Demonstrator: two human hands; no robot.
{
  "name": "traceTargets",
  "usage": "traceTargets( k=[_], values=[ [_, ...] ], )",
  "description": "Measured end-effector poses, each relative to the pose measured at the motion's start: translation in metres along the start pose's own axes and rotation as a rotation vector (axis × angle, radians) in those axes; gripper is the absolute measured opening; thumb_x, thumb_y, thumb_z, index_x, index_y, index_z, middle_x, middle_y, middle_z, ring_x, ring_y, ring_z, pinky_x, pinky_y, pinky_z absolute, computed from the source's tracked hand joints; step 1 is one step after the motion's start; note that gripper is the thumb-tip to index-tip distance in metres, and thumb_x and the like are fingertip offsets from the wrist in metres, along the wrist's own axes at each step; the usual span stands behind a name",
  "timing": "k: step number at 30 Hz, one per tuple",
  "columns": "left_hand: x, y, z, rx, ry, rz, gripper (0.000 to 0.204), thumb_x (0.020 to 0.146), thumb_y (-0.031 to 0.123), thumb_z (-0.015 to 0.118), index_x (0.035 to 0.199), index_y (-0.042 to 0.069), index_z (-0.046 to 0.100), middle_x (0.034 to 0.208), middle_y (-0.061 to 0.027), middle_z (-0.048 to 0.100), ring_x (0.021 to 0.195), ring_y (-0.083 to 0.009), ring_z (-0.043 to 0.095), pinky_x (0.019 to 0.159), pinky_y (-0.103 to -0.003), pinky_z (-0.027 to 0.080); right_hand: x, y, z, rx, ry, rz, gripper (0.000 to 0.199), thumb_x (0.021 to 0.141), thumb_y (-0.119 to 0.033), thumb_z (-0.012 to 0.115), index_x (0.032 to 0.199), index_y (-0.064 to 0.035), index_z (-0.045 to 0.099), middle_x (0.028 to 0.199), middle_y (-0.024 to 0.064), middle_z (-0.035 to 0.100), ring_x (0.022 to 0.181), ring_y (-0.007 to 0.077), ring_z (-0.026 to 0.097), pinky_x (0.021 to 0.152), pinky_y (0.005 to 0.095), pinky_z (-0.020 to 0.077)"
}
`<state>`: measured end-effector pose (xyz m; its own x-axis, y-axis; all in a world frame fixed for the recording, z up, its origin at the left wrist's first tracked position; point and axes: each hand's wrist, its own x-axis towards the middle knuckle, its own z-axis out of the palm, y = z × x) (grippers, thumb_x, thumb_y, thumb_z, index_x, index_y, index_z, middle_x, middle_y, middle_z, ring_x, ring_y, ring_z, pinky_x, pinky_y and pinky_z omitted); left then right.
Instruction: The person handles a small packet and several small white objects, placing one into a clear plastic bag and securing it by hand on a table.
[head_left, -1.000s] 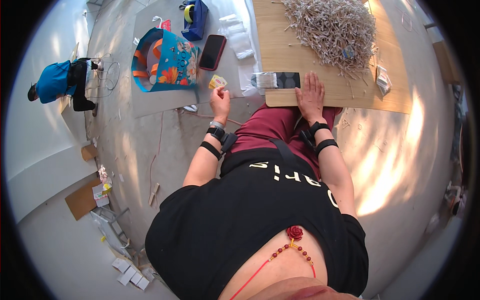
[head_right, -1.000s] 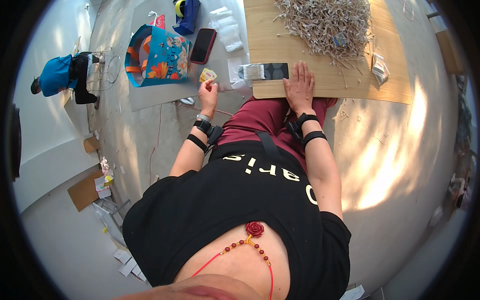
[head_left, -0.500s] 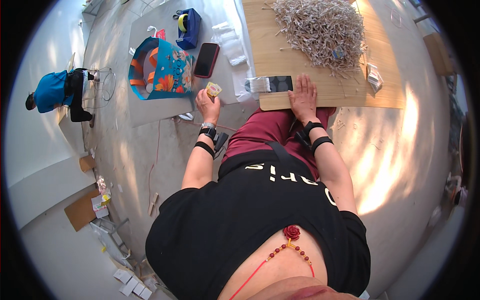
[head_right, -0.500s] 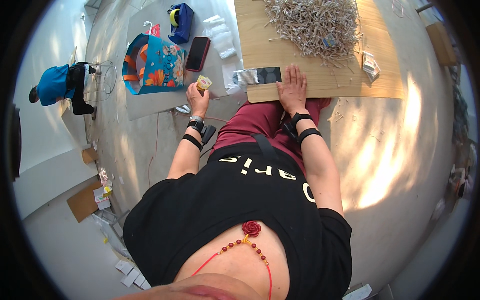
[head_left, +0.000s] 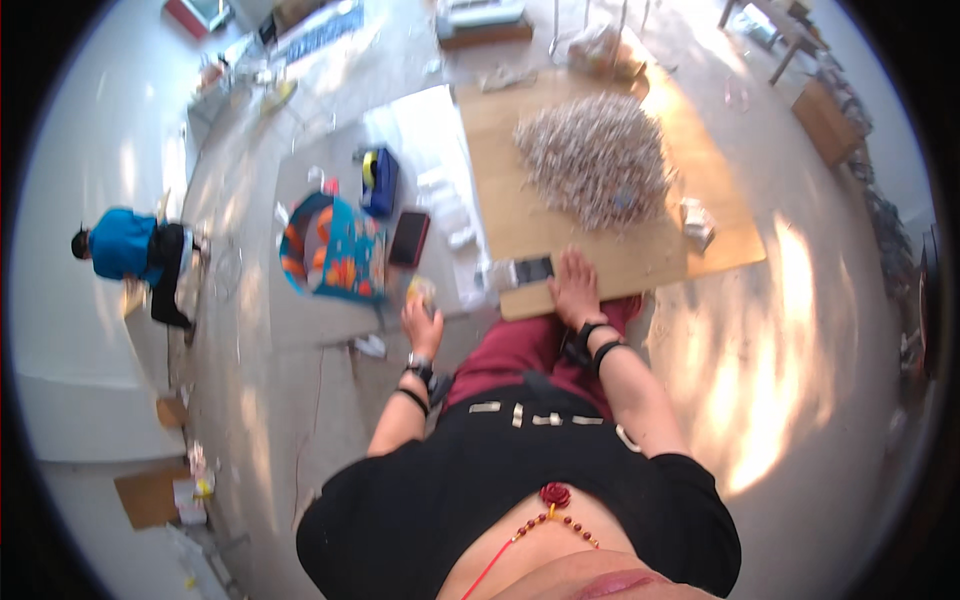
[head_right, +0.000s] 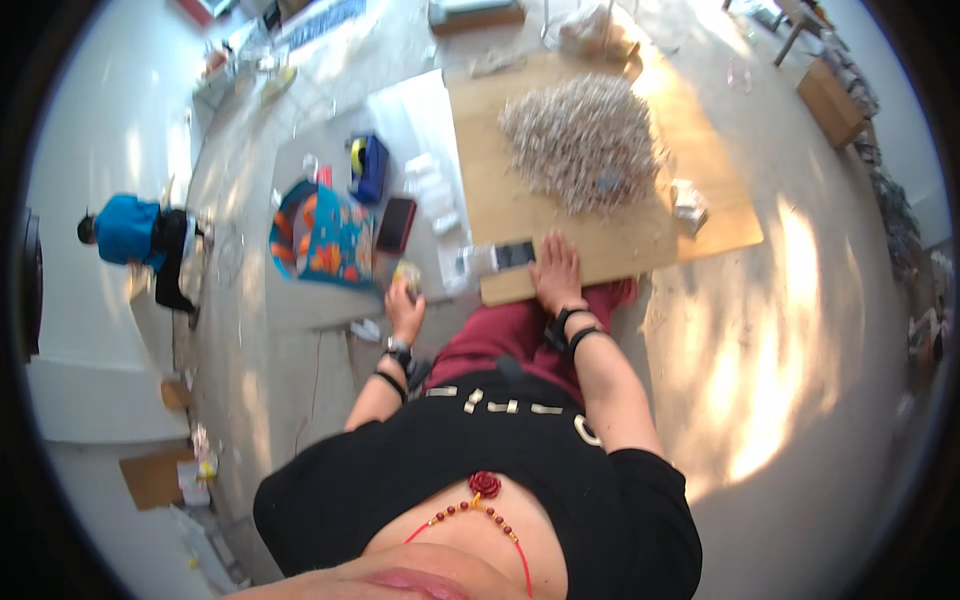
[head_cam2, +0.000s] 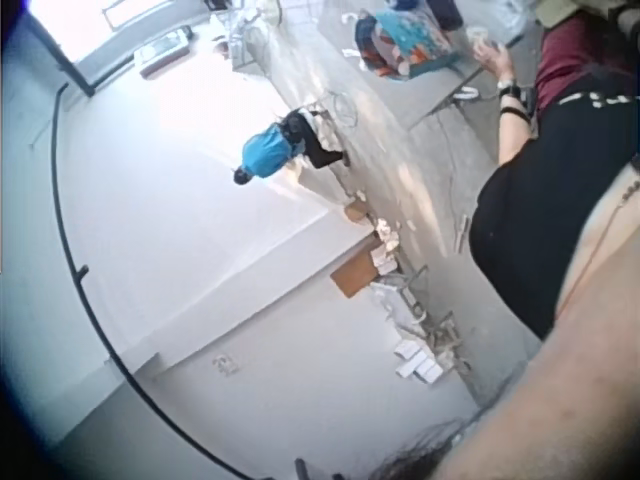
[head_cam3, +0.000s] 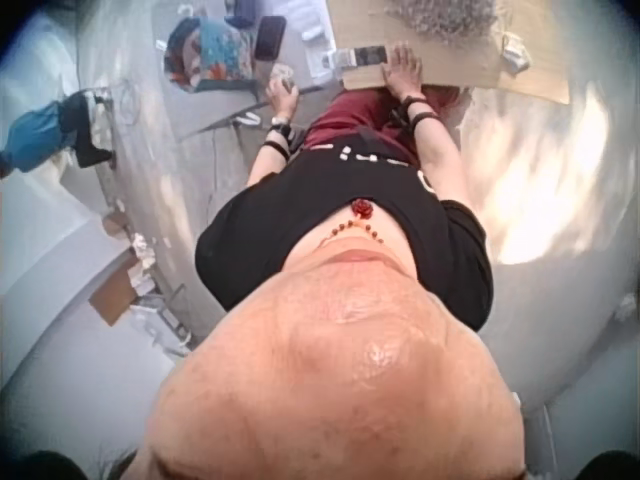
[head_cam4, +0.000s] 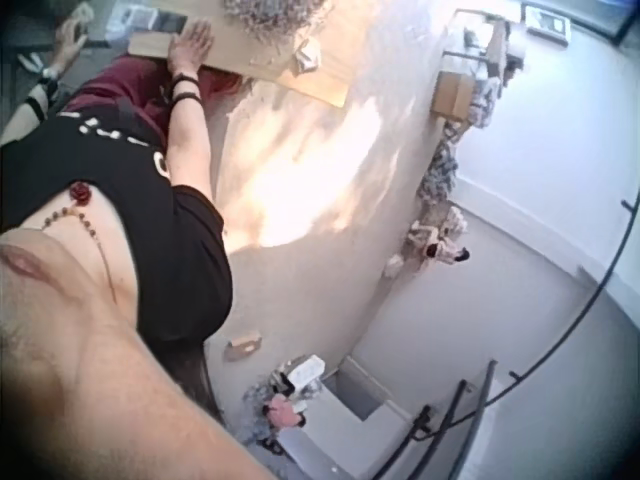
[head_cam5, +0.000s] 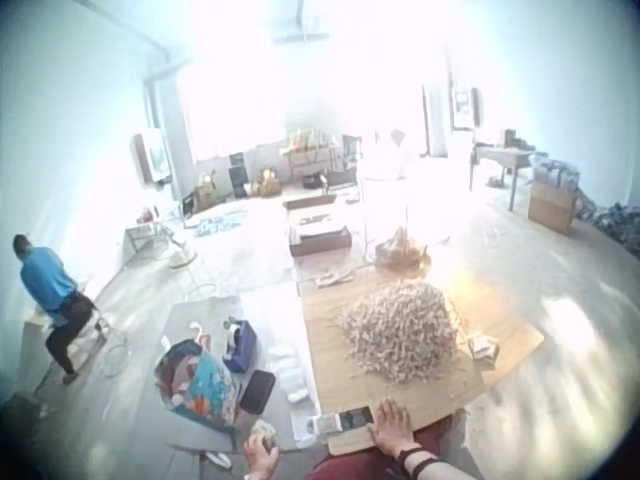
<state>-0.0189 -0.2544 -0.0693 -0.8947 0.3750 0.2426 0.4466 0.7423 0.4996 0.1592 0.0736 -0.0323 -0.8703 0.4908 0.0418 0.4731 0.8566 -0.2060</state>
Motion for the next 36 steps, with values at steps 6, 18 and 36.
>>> traceTargets(
  k=[6,18,36],
  values=[
    [0.0,0.023,-0.008,-0.021,-0.068,-0.051,0.055,0.077,0.021,0.076,0.128,0.008,0.058,0.133,-0.0168,0.056,0.129,-0.0408,0.048,0.11,-0.052,0.038,0.004,0.008,-0.001,0.003,-0.039,0.0,0.079,0.104,-0.051,0.042,0.163,-0.0035,0.021,0.172,0.0129,0.015,0.16,0.0301,0.005,0.128,0.0524,0.0038],
    [0.005,0.039,-0.011,-0.016,-0.21,-0.035,0.052,0.079,0.025,0.076,0.127,0.011,0.062,0.136,-0.0145,0.057,0.132,-0.0368,0.048,0.111,-0.052,0.037,0.0,0.009,-0.01,-0.035,-0.184,-0.001,0.079,0.105,-0.056,0.032,0.165,-0.0075,0.017,0.174,0.009,0.006,0.161,0.0268,-0.003,0.128,0.0492,-0.0033],
    [0.002,0.048,-0.006,0.008,-0.243,-0.009,0.046,0.079,0.026,0.077,0.121,0.012,0.065,0.126,-0.0125,0.06,0.125,-0.0362,0.052,0.105,-0.049,0.042,0.0,0.01,-0.008,-0.054,-0.096,-0.037,0.079,0.105,-0.054,0.035,0.164,-0.005,0.019,0.173,0.0106,0.008,0.161,0.0283,-0.002,0.128,0.0496,-0.0029]
  ],
)
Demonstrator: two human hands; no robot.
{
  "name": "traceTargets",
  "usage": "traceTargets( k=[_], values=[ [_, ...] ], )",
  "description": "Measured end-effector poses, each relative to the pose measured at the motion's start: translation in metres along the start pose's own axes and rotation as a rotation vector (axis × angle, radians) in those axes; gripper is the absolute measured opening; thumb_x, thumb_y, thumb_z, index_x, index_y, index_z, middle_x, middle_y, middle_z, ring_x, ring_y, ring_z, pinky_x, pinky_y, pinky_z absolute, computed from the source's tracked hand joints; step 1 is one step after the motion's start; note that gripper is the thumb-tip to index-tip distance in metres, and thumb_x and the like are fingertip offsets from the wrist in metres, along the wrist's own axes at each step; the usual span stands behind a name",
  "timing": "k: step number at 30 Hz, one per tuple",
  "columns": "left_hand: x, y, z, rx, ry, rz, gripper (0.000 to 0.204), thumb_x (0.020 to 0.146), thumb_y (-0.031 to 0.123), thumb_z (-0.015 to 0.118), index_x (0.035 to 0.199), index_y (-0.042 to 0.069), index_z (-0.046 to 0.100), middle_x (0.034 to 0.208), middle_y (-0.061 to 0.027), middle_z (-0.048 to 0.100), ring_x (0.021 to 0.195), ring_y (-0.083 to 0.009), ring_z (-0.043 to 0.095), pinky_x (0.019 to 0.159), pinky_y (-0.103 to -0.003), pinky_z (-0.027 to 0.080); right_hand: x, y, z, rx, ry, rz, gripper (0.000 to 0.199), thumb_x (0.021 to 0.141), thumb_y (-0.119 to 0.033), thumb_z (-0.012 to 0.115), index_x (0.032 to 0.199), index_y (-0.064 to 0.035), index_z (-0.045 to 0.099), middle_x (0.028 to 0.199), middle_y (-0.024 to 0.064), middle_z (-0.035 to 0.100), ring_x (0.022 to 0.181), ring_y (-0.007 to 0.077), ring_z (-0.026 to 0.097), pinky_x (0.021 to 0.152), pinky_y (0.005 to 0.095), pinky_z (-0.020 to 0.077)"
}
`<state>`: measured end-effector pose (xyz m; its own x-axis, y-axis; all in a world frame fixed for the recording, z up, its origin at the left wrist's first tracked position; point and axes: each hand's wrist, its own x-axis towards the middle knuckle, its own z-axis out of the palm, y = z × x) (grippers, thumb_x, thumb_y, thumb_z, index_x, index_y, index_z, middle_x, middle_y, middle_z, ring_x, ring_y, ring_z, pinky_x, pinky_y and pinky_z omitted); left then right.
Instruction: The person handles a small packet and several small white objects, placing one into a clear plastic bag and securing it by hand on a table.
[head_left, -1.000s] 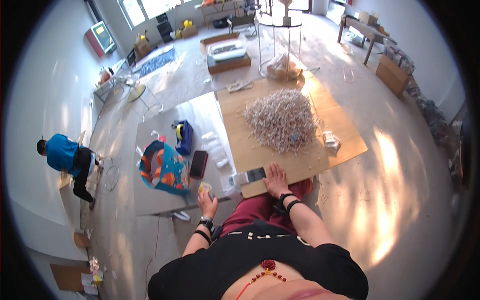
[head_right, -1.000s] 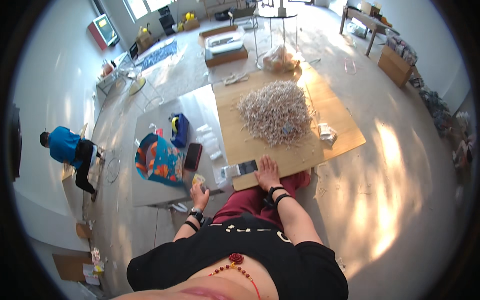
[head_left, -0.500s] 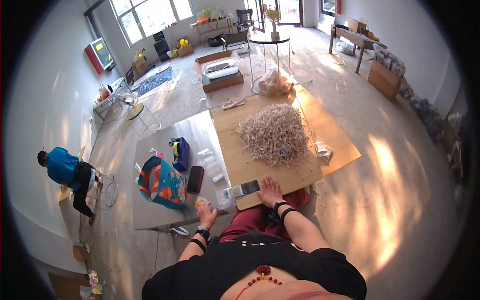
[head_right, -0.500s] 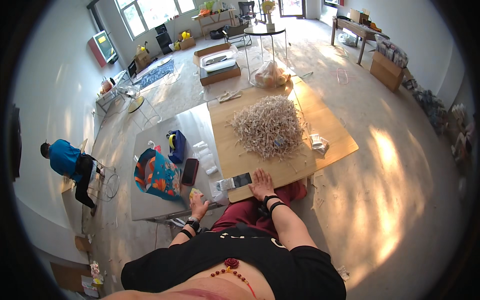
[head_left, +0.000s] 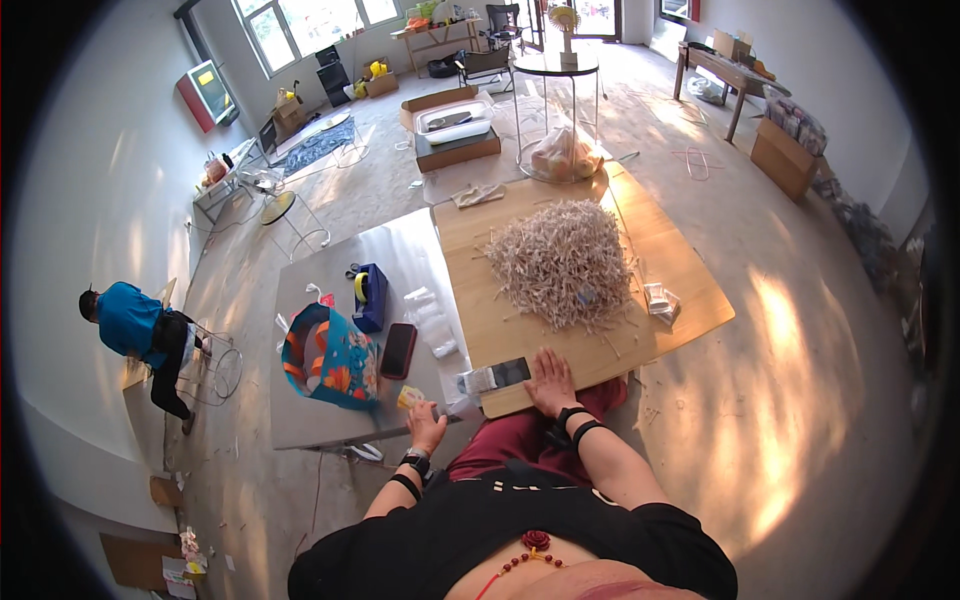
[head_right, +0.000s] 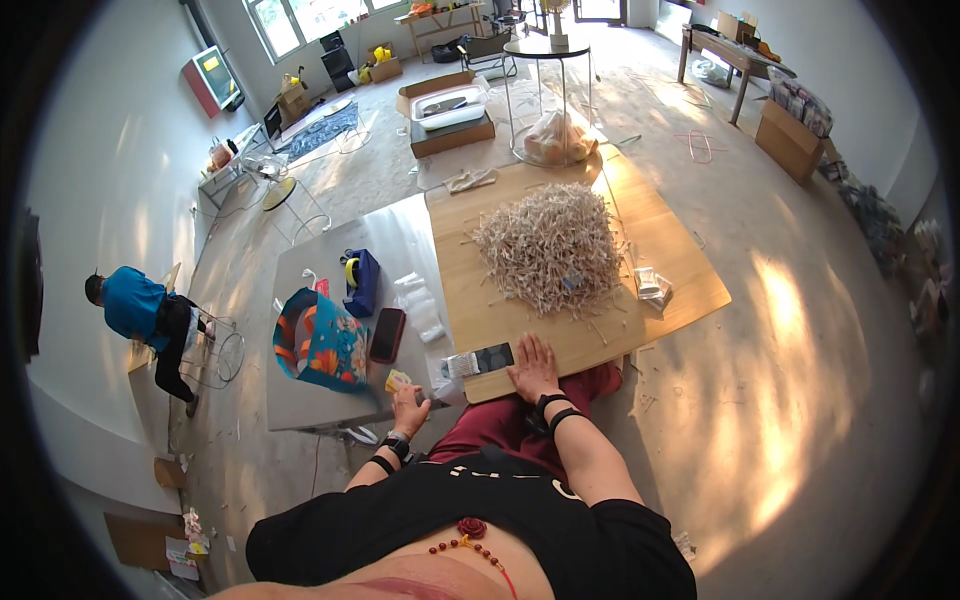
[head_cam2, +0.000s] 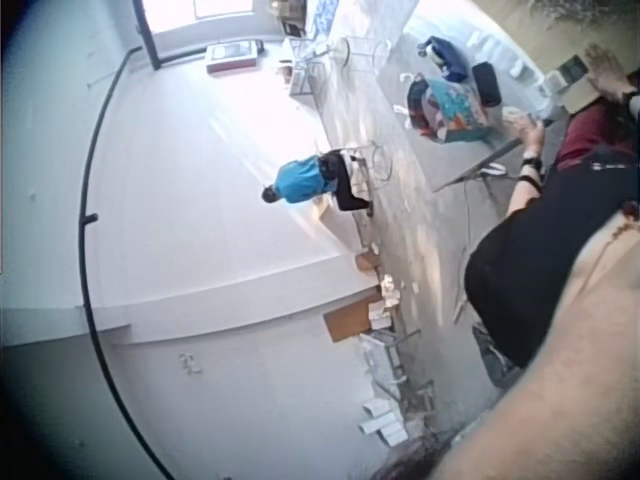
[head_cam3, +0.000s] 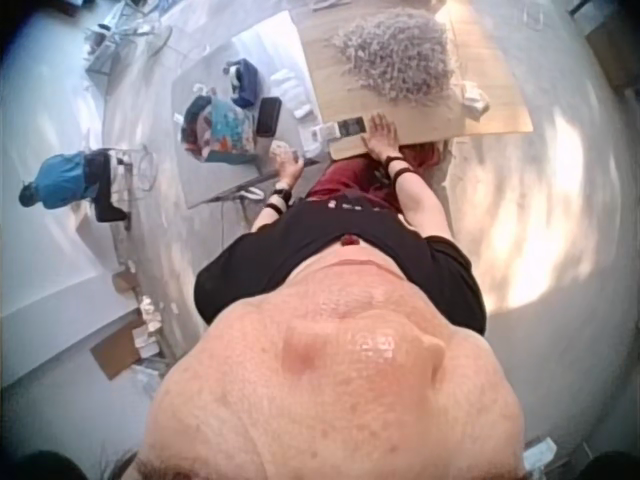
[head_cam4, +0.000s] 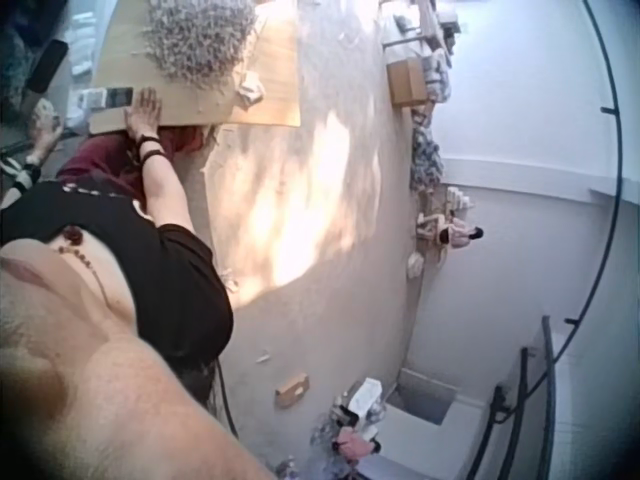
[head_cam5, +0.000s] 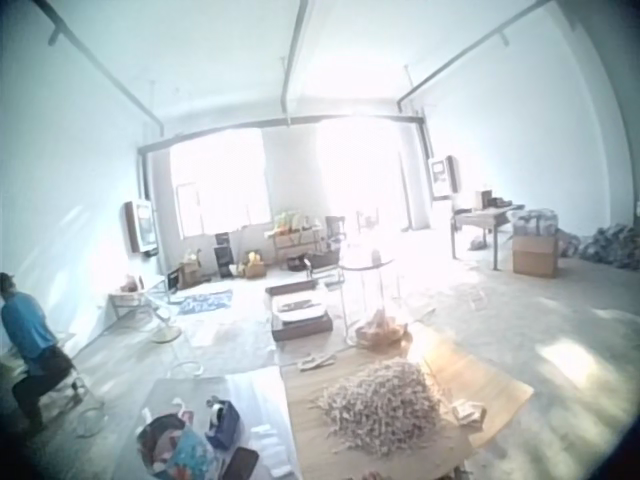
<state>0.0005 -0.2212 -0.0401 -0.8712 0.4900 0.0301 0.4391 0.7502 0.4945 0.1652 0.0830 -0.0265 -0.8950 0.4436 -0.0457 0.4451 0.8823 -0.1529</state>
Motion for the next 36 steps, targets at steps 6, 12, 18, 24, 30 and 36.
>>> traceTargets(
  k=[6,12,18,24,30,36],
  values=[
    [0.005,0.003,0.008,-0.078,0.07,0.019,0.041,0.079,0.022,0.076,0.118,0.01,0.067,0.132,-0.0141,0.059,0.129,-0.0369,0.05,0.11,-0.051,0.038,-0.002,-0.002,-0.004,0.058,0.054,-0.025,0.079,0.104,-0.051,0.041,0.162,-0.002,0.023,0.171,0.0138,0.015,0.16,0.03,0.002,0.128,0.05,0.0007],
    [0.021,0.019,0.011,-0.114,0.151,0.074,0.038,0.08,0.015,0.073,0.117,0.009,0.067,0.13,-0.0149,0.059,0.128,-0.0366,0.051,0.111,-0.051,0.037,-0.001,-0.001,-0.004,0.017,-0.003,0.005,0.078,0.105,-0.054,0.035,0.164,-0.0053,0.021,0.173,0.01,0.012,0.161,0.0273,0.001,0.128,0.0496,-0.0019],
    [0.04,0.038,0.018,-0.18,0.172,0.11,0.036,0.08,0.01,0.071,0.115,0.009,0.067,0.128,-0.0147,0.06,0.124,-0.0365,0.052,0.109,-0.05,0.037,-0.002,-0.002,-0.008,0.027,0.014,-0.013,0.078,0.105,-0.053,0.038,0.163,-0.0046,0.023,0.172,0.0115,0.015,0.16,0.0284,0.004,0.128,0.0505,0.0018],
    [0.052,0.035,0.023,-0.18,0.172,0.137,0.034,0.08,0.008,0.068,0.114,0.009,0.067,0.127,-0.0144,0.061,0.123,-0.036,0.054,0.108,-0.049,0.039,-0.002,-0.001,-0.002,0.044,0.114,-0.033,0.078,0.102,-0.052,0.046,0.161,-0.0036,0.027,0.17,0.0138,0.02,0.159,0.0306,0.01,0.128,0.0517,0.0072],
    [0.051,0.027,0.021,-0.205,0.206,0.132,0.03,0.081,0.005,0.066,0.111,0.007,0.067,0.123,-0.0145,0.063,0.119,-0.0363,0.056,0.106,-0.048,0.041,-0.003,0.001,0.0,0.015,0.107,-0.04,0.078,0.103,-0.052,0.045,0.161,-0.0034,0.027,0.17,0.0136,0.019,0.159,0.0307,0.009,0.128,0.0511,0.0062],
    [0.049,0.017,0.02,-0.228,0.23,0.131,0.028,0.08,0.003,0.065,0.108,0.005,0.066,0.115,-0.0156,0.065,0.114,-0.0368,0.059,0.104,-0.048,0.044,-0.002,-0.002,-0.003,-0.001,0.05,-0.029,0.08,0.104,-0.053,0.041,0.163,-0.0041,0.021,0.172,0.0117,0.013,0.16,0.0283,0.003,0.128,0.0496,0.0022]
  ],
)
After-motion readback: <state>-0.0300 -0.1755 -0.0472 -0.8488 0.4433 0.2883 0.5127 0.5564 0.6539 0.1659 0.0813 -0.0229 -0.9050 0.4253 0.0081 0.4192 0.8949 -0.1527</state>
